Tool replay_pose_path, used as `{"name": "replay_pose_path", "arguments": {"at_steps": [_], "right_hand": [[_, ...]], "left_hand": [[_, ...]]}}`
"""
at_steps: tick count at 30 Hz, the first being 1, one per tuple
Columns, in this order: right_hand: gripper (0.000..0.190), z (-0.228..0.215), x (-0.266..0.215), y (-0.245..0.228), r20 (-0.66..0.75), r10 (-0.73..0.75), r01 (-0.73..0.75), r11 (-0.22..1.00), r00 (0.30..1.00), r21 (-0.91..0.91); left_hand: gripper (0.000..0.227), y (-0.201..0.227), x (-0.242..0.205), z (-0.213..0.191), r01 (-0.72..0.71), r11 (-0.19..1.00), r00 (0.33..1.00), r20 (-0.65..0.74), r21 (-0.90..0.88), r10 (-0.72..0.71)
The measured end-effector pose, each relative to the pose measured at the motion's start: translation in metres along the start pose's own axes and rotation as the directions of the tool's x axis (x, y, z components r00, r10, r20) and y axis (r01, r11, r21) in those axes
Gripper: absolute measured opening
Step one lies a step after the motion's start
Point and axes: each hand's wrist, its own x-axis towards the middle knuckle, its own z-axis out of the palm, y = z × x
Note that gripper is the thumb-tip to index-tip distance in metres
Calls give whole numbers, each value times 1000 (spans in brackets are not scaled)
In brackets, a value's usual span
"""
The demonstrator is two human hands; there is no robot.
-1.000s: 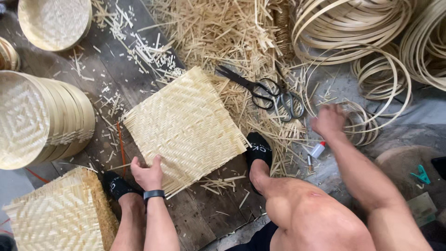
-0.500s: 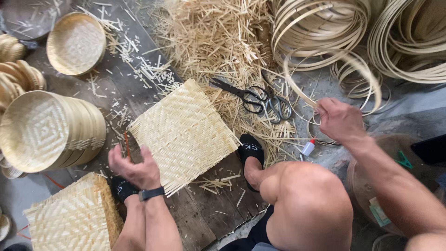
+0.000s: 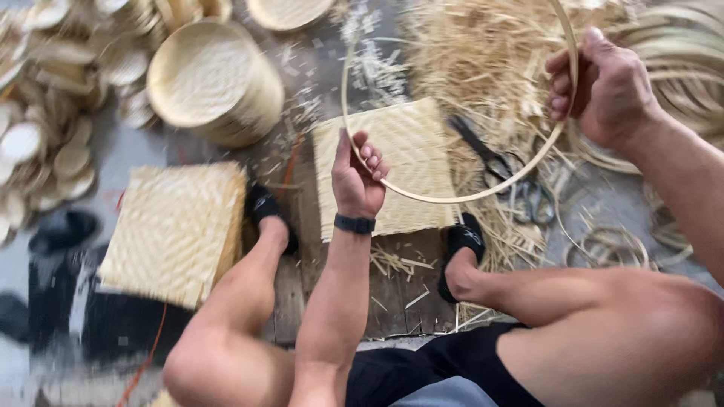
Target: The person assembles a bamboo steamer base by placing a woven mat inside a circular wooden frame, securing it using a small mallet to tap the pieces into place, and trimming excess bamboo strips with large shears.
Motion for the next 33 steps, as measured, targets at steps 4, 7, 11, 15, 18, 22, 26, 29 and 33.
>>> {"name": "replay_pose_path", "arguments": {"at_steps": [4, 7, 11, 15, 18, 22, 26, 29, 33], "right_hand": [[45, 45, 29, -1, -5, 31, -31, 987, 1000, -156], [43, 67, 32, 10, 42, 15, -8, 987, 999, -161], [50, 75, 33, 15, 44, -36, 42, 988, 998, -146], [49, 76, 37, 16, 23, -2, 6, 985, 1000, -174], [47, 82, 31, 22, 60, -12, 19, 991, 998, -130], [46, 95, 10, 13, 158, -96, 143, 937, 983, -318], [26, 139, -2, 2, 281, 173, 234, 250, 944, -939], [33, 160, -7, -8, 665, -224, 668, -71, 713, -741], [54, 154, -1, -23, 716, -469, 522, -490, 518, -698]], "left_hand": [[35, 40, -10, -2, 56, 998, 994, -97, -9, -56], [39, 66, -7, -6, 27, 998, 995, -94, 63, -21], [49, 87, -5, -20, 16, 989, 983, -184, 146, 11], [49, 93, -8, -20, -10, 981, 973, -225, 193, 54], [44, 84, -24, -12, 5, 958, 967, -245, 286, 68], [33, 95, -29, 14, -38, 821, 971, -173, 569, 165], [40, 96, -20, 51, -448, 150, 892, 430, 881, 141], [44, 66, -3, 82, -11, 286, 987, 57, 958, -151], [39, 65, -13, 89, 298, 591, 953, -195, 749, -234]]}}
